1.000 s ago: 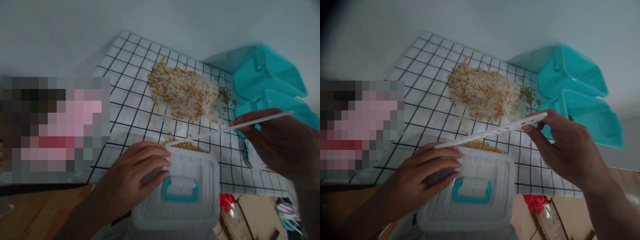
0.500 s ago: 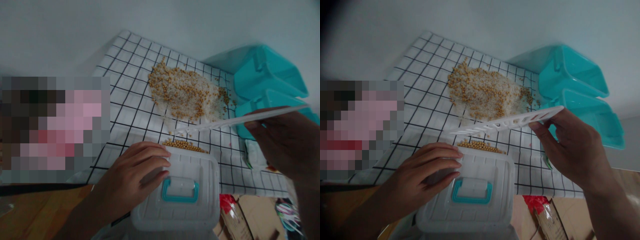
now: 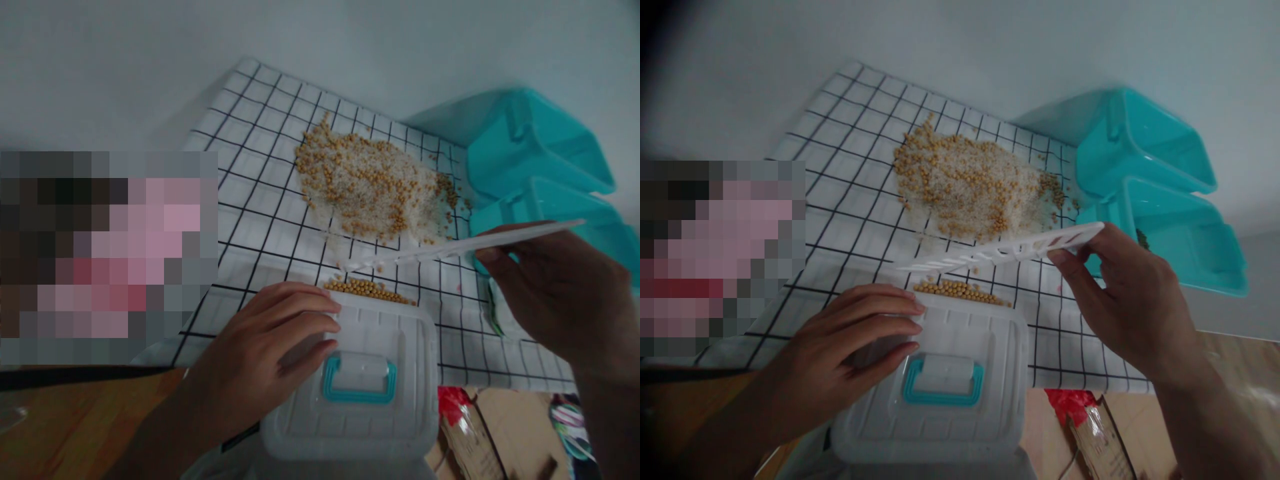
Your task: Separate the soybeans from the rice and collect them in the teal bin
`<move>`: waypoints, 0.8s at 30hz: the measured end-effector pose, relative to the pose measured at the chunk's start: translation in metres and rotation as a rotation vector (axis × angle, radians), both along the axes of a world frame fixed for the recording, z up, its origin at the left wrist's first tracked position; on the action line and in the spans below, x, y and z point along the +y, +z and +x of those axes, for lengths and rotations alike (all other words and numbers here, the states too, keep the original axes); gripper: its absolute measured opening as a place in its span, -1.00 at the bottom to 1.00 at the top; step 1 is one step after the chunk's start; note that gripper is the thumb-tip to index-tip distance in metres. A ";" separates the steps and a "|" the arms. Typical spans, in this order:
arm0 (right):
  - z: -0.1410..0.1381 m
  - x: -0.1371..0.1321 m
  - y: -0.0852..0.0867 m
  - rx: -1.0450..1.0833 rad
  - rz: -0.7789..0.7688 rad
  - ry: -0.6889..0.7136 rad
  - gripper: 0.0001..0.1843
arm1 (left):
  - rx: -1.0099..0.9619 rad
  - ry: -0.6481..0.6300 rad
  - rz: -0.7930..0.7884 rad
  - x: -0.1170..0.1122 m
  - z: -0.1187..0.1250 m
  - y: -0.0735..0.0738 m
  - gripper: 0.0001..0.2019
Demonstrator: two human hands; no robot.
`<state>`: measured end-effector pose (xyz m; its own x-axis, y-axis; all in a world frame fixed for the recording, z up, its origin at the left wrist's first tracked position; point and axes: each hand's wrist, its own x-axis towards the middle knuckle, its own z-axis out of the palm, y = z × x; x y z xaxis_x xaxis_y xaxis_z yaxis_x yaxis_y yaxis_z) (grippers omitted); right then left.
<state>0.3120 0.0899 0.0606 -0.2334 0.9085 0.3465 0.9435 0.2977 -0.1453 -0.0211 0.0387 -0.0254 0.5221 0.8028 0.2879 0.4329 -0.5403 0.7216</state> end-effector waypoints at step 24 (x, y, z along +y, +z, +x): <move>0.003 0.003 -0.021 0.199 -0.039 -0.050 -0.77 | -0.003 -0.001 0.012 0.001 0.000 -0.001 -0.76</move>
<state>0.3146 0.0933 0.0398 -0.1181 0.9310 0.3454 0.9086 0.2416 -0.3407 -0.0213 0.0394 -0.0263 0.5219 0.7987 0.2995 0.4299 -0.5495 0.7164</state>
